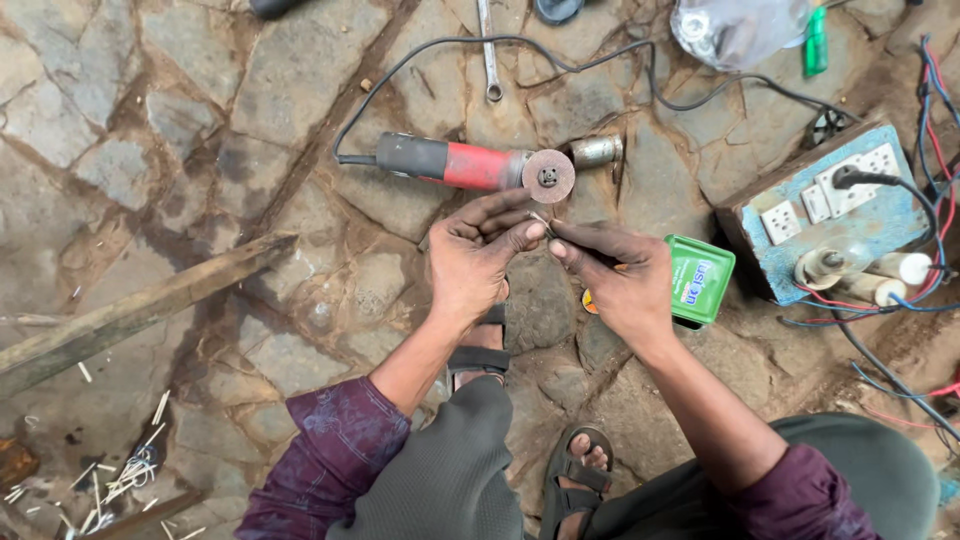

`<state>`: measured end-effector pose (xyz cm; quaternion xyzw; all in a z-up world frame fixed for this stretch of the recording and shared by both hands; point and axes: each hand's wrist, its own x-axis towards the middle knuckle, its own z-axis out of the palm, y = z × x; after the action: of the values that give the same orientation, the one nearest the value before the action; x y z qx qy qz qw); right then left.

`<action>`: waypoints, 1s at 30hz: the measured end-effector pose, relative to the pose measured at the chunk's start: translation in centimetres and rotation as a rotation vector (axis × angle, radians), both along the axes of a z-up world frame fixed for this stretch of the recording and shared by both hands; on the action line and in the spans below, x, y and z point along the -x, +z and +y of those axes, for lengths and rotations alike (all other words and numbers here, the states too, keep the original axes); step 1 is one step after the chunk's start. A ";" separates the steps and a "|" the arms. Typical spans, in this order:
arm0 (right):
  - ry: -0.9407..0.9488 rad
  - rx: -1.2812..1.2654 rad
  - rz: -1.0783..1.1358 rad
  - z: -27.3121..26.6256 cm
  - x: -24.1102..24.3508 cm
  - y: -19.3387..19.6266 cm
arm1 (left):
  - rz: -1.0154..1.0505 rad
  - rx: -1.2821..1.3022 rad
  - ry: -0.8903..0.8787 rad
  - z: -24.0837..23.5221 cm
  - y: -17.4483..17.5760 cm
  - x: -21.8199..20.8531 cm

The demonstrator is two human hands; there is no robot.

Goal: The person cleans and reassembles mechanical components on the ground, using an angle grinder and pliers.

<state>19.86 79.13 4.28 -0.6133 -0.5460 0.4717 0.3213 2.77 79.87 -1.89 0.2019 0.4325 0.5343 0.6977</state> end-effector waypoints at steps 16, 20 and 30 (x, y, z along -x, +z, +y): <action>-0.008 -0.137 -0.149 -0.5 0.8 1.4 | 0.143 -0.030 0.057 -1.0 1.8 -0.4; 0.010 -0.151 -0.202 -0.4 1.1 1.4 | 0.159 -0.055 0.089 -1.1 1.8 -0.4; 0.056 -0.279 -0.194 -0.5 2.4 1.2 | 0.171 0.106 0.208 -1.2 1.6 1.4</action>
<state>17.42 78.58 5.48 -0.5901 -0.6514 0.3385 0.3360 1.37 78.64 -0.28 0.1637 0.5366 0.5611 0.6087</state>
